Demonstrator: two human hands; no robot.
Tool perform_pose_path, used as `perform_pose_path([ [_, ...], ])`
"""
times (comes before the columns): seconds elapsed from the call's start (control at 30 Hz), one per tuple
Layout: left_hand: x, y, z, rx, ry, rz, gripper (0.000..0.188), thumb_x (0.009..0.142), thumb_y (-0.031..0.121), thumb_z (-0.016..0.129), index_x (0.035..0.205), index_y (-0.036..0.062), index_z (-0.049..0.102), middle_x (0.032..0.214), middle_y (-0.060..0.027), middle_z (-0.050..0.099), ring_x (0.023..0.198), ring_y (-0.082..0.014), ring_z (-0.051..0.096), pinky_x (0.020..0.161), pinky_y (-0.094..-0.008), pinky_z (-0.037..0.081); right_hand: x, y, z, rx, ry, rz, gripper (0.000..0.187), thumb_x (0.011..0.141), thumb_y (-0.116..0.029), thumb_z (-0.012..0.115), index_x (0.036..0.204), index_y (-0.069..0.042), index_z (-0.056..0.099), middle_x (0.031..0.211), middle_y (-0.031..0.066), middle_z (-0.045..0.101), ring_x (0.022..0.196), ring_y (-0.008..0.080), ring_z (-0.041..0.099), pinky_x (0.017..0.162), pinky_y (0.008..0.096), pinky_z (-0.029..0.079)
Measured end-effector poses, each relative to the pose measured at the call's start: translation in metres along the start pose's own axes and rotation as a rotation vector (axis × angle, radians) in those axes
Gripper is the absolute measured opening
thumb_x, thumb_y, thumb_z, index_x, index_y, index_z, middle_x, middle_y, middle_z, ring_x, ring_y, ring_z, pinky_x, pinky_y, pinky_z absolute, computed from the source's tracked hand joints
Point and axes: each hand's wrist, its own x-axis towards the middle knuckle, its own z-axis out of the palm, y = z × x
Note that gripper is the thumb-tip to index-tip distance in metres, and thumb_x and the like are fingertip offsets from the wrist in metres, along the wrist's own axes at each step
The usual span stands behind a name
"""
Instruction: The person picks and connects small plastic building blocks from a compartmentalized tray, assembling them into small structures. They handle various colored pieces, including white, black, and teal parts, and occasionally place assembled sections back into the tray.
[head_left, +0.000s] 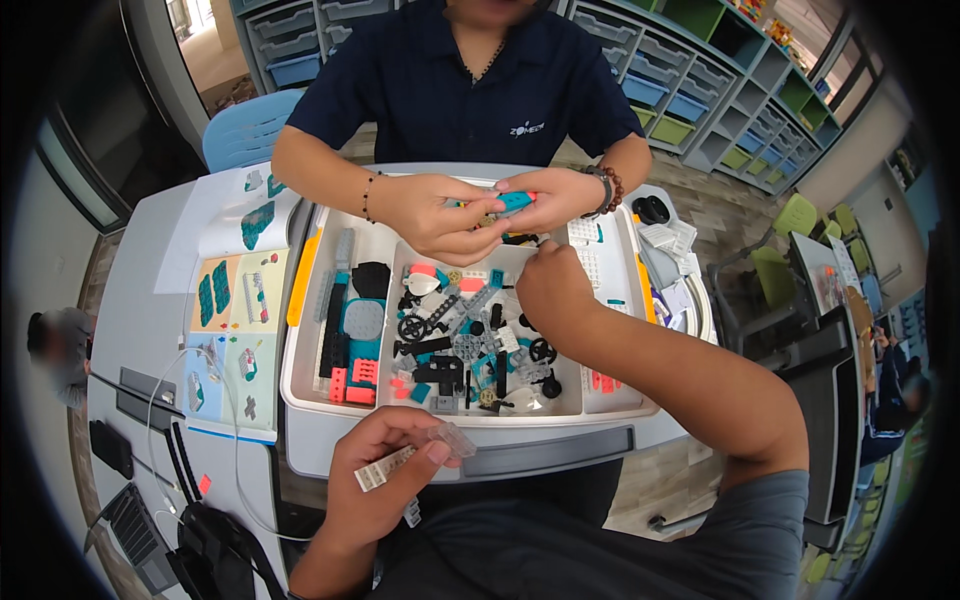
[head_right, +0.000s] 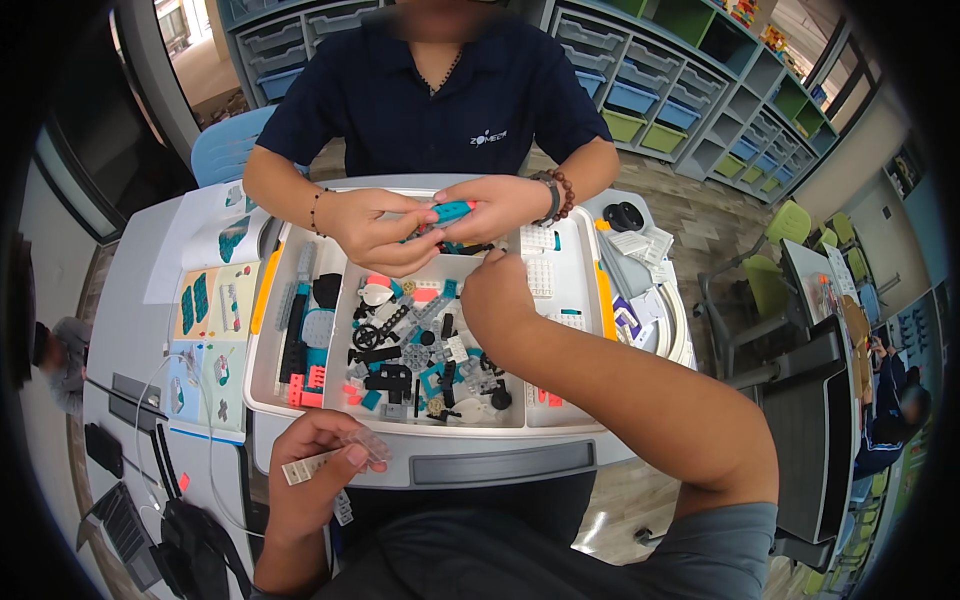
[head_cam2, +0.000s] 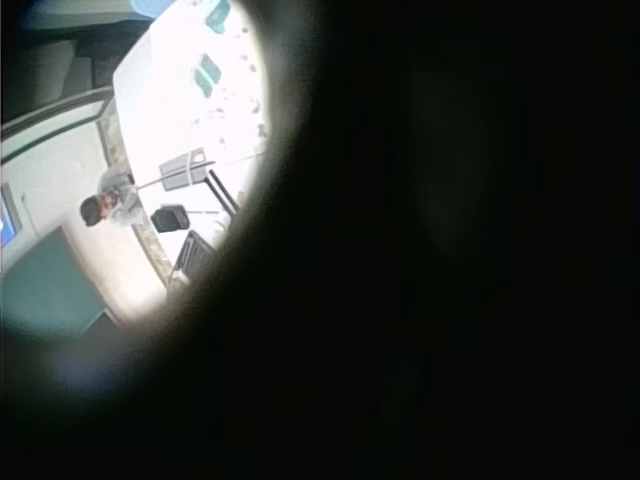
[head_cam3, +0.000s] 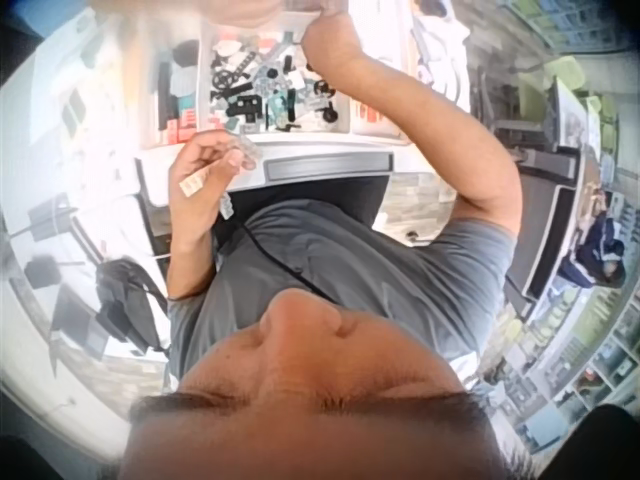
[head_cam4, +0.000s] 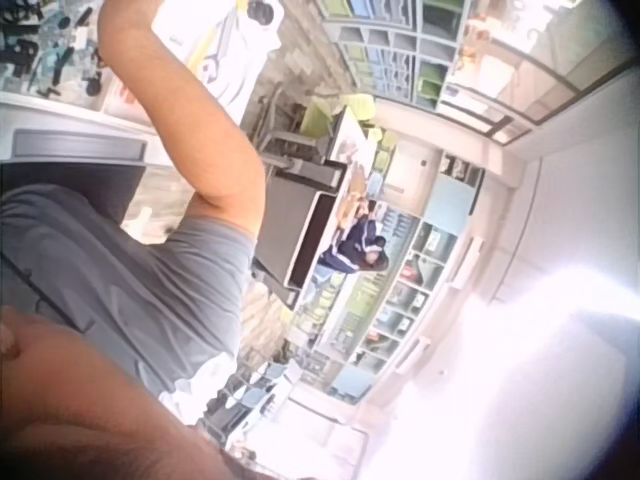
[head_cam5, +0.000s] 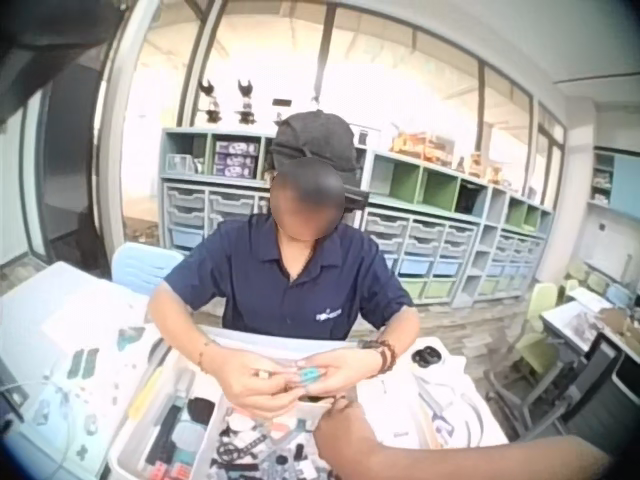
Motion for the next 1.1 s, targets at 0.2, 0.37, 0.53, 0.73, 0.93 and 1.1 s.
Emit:
perform_pose_path([
  [0.2, -0.003, 0.004, 0.009, 0.037, 0.049, 0.0, 0.021, 0.09, 0.006, 0.068, 0.107, -0.0021, 0.059, 0.09, -0.0151, 0.071, 0.079, -0.0186, 0.07, 0.071, -0.0275, 0.053, -0.005, 0.017, 0.005, 0.246, 0.139, -0.056, 0.01, 0.074, -0.017, 0.07, 0.078, -0.009, 0.075, 0.083, 0.0085, 0.071, 0.087, 0.0241, 0.064, 0.065, 0.0348, 0.05],
  [0.37, -0.001, 0.0, 0.009, 0.037, 0.062, 0.027, 0.02, 0.091, 0.007, 0.068, 0.107, -0.0017, 0.059, 0.09, -0.0147, 0.071, 0.079, -0.0182, 0.07, 0.07, -0.0264, 0.052, -0.042, 0.026, -0.011, 0.634, 0.329, 0.031, 0.012, 0.077, -0.014, 0.068, 0.084, -0.003, 0.069, 0.084, 0.0123, 0.067, 0.088, 0.0282, 0.065, 0.073, 0.0395, 0.056],
  [0.53, 0.008, -0.002, 0.01, 0.056, -0.01, 0.02, 0.018, 0.094, 0.003, 0.065, 0.11, -0.0025, 0.06, 0.095, -0.0132, 0.07, 0.084, -0.0172, 0.069, 0.075, -0.0285, 0.054, -0.071, 0.022, -0.012, 1.015, 0.537, 0.044, 0.017, 0.077, -0.006, 0.067, 0.093, 0.0, 0.067, 0.086, 0.015, 0.067, 0.077, 0.0271, 0.066, 0.07, 0.037, 0.054],
  [0.73, 0.016, -0.007, 0.019, 0.107, 0.081, 0.017, 0.02, 0.092, 0.008, 0.065, 0.109, -0.0022, 0.06, 0.091, -0.0122, 0.07, 0.08, -0.0158, 0.069, 0.067, -0.024, 0.05, -0.112, 0.011, -0.05, 1.712, 0.482, -0.134, 0.024, 0.084, 0.005, 0.065, 0.107, -0.001, 0.068, 0.085, 0.0072, 0.064, 0.078, 0.0128, 0.063, 0.07, 0.0276, 0.051],
  [0.93, 0.013, -0.01, 0.02, 0.095, 0.006, 0.016, 0.024, 0.096, 0.003, 0.065, 0.118, -0.0037, 0.061, 0.098, -0.0104, 0.07, 0.089, -0.0148, 0.068, 0.081, -0.0281, 0.053, -0.124, -0.026, -0.042, 2.068, 0.486, -0.193, 0.023, 0.085, -0.004, 0.075, 0.107, -0.002, 0.068, 0.09, 0.0055, 0.069, 0.081, 0.0104, 0.066, 0.072, 0.0254, 0.053],
  [1.1, 0.009, -0.007, 0.021, 0.094, -0.007, 0.008, 0.025, 0.096, 0.003, 0.066, 0.119, -0.0038, 0.06, 0.102, -0.0112, 0.07, 0.093, -0.0152, 0.068, 0.086, -0.029, 0.053, -0.132, -0.041, -0.044, 2.238, 0.448, -0.122, 0.021, 0.089, 0.0, 0.071, 0.11, 0.001, 0.068, 0.097, 0.0098, 0.069, 0.09, 0.0134, 0.07, 0.078, 0.0269, 0.057],
])
